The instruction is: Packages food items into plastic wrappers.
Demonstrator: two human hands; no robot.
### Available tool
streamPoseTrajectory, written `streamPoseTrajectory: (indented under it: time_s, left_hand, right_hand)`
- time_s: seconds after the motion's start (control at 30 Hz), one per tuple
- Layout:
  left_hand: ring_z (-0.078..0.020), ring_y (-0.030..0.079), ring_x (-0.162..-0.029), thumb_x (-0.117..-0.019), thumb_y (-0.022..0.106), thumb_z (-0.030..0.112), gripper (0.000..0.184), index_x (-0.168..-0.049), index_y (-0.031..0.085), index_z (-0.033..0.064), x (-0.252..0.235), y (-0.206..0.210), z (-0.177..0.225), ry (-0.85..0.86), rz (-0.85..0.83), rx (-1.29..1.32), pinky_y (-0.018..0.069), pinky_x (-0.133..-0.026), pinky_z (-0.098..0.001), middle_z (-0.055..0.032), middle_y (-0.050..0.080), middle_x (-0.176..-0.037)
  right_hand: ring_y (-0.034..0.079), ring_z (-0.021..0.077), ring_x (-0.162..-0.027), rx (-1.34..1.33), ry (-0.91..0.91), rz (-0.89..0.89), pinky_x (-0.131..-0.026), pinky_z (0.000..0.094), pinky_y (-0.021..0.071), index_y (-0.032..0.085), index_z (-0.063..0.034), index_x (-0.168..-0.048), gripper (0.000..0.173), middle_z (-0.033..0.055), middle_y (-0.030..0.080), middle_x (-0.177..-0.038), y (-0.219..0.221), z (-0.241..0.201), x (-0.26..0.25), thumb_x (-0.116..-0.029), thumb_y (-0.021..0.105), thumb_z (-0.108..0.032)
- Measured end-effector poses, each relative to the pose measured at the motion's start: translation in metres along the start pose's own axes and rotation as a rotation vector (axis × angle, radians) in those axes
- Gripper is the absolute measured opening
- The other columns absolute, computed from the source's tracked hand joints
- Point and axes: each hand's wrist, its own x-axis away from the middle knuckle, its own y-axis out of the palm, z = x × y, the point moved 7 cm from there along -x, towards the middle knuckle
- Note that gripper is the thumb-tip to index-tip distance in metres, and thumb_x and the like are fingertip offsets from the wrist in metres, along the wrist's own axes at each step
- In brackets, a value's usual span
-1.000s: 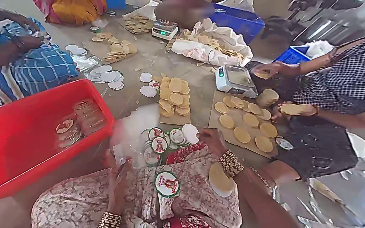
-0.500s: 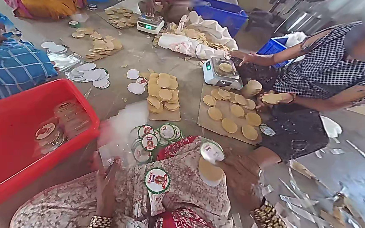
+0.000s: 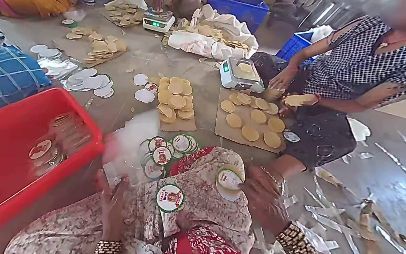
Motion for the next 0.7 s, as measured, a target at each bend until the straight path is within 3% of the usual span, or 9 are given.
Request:
streamPoseTrajectory:
  time_s: [0.07, 0.17, 0.23, 0.3, 0.37, 0.43, 0.53, 0.63, 0.7]
  left_hand:
    - [-0.0054, 0.068, -0.096, -0.0942, 0.068, 0.017, 0.075, -0.156, 0.029, 0.0020, -0.001, -0.001, -0.001, 0.006, -0.006, 0.007, 0.0575, -0.086, -0.0239, -0.0065, 0.066, -0.120]
    - [-0.0053, 0.068, -0.097, -0.0940, 0.068, 0.018, 0.077, -0.158, 0.027, 0.0033, -0.001, 0.001, -0.001, 0.002, -0.006, -0.006, 0.0570, -0.087, -0.0246, -0.0073, 0.066, -0.121]
    - [-0.0055, 0.067, -0.097, -0.0944, 0.067, 0.018, 0.069, -0.153, 0.034, 0.0016, -0.001, 0.002, -0.002, -0.004, -0.008, -0.013, 0.0571, -0.087, -0.0251, -0.0065, 0.066, -0.118]
    - [-0.0050, 0.068, -0.092, -0.0946, 0.068, 0.016, 0.054, -0.141, 0.046, -0.0020, -0.002, 0.002, -0.002, -0.013, 0.012, -0.016, 0.0579, -0.084, -0.0249, -0.0050, 0.068, -0.109]
    - [-0.0044, 0.067, -0.094, -0.0947, 0.068, 0.017, 0.058, -0.143, 0.044, -0.0038, 0.000, 0.001, 0.000, -0.006, 0.005, -0.029, 0.0576, -0.085, -0.0250, -0.0060, 0.068, -0.111]
    - [-0.0018, 0.067, -0.090, -0.0947, 0.068, 0.016, 0.050, -0.136, 0.050, -0.0067, 0.003, 0.000, 0.004, 0.037, 0.020, -0.057, 0.0571, -0.083, -0.0227, -0.0045, 0.070, -0.105]
    - [0.0005, 0.067, -0.092, -0.0955, 0.066, 0.016, 0.045, -0.132, 0.054, -0.0077, 0.006, 0.001, 0.008, 0.092, -0.011, -0.090, 0.0561, -0.085, -0.0203, -0.0035, 0.070, -0.106]
    - [-0.0003, 0.069, -0.086, -0.0960, 0.063, 0.012, 0.030, -0.120, 0.060, -0.0058, 0.004, 0.003, 0.012, 0.192, -0.037, -0.047, 0.0581, -0.083, -0.0202, 0.0027, 0.072, -0.095]
    - [-0.0001, 0.068, -0.085, -0.0962, 0.062, 0.011, 0.026, -0.117, 0.061, -0.0056, 0.005, 0.004, 0.015, 0.211, -0.045, -0.042, 0.0579, -0.082, -0.0202, 0.0039, 0.071, -0.093]
  right_hand:
    - [0.071, 0.0288, -0.093, -0.037, -0.019, -0.154, -0.079, 0.0492, 0.0588, 0.081, -0.0165, -0.099, 0.027, 0.0045, 0.074, -0.095, 0.008, 0.002, 0.005, -0.0937, 0.056, -0.025]
    - [0.073, 0.0236, -0.093, -0.133, 0.088, -0.177, -0.083, 0.0462, 0.0589, 0.081, -0.0183, -0.098, 0.041, 0.0017, 0.077, -0.094, 0.003, 0.011, 0.005, -0.0998, 0.047, -0.040]
    - [0.073, 0.0272, -0.093, -0.232, 0.262, -0.162, -0.085, 0.0510, 0.0580, 0.080, -0.0120, -0.096, 0.045, 0.0074, 0.077, -0.094, 0.001, 0.023, -0.001, -0.1023, 0.047, -0.042]
    - [0.070, 0.0330, -0.103, -0.316, 0.504, -0.282, -0.095, 0.0558, 0.0537, 0.073, -0.0032, -0.118, 0.051, 0.0156, 0.074, -0.107, 0.011, 0.033, -0.007, -0.0984, 0.059, -0.049]
    - [0.066, 0.0356, -0.110, -0.373, 0.739, -0.463, -0.099, 0.0567, 0.0502, 0.055, -0.0023, -0.143, 0.084, 0.0195, 0.068, -0.122, 0.027, 0.037, -0.013, -0.0848, 0.075, -0.059]
    - [0.063, 0.0400, -0.112, -0.414, 0.849, -0.523, -0.099, 0.0592, 0.0490, 0.041, -0.0038, -0.152, 0.102, 0.0234, 0.063, -0.125, 0.041, 0.035, -0.018, -0.0743, 0.088, -0.049]
    - [0.065, 0.0389, -0.105, -0.514, 0.888, -0.525, -0.095, 0.0596, 0.0510, 0.046, -0.0052, -0.145, 0.093, 0.0231, 0.066, -0.116, 0.051, 0.031, -0.021, -0.0704, 0.093, -0.034]
    - [0.069, 0.0264, -0.092, -0.701, 0.923, -0.568, -0.086, 0.0496, 0.0546, 0.070, -0.0043, -0.115, 0.046, 0.0145, 0.072, -0.099, 0.046, 0.028, -0.023, -0.0774, 0.088, -0.024]
    - [0.068, 0.0200, -0.085, -0.774, 0.904, -0.500, -0.081, 0.0440, 0.0551, 0.073, -0.0041, -0.105, 0.031, 0.0102, 0.072, -0.091, 0.026, 0.022, -0.028, -0.0801, 0.086, -0.019]
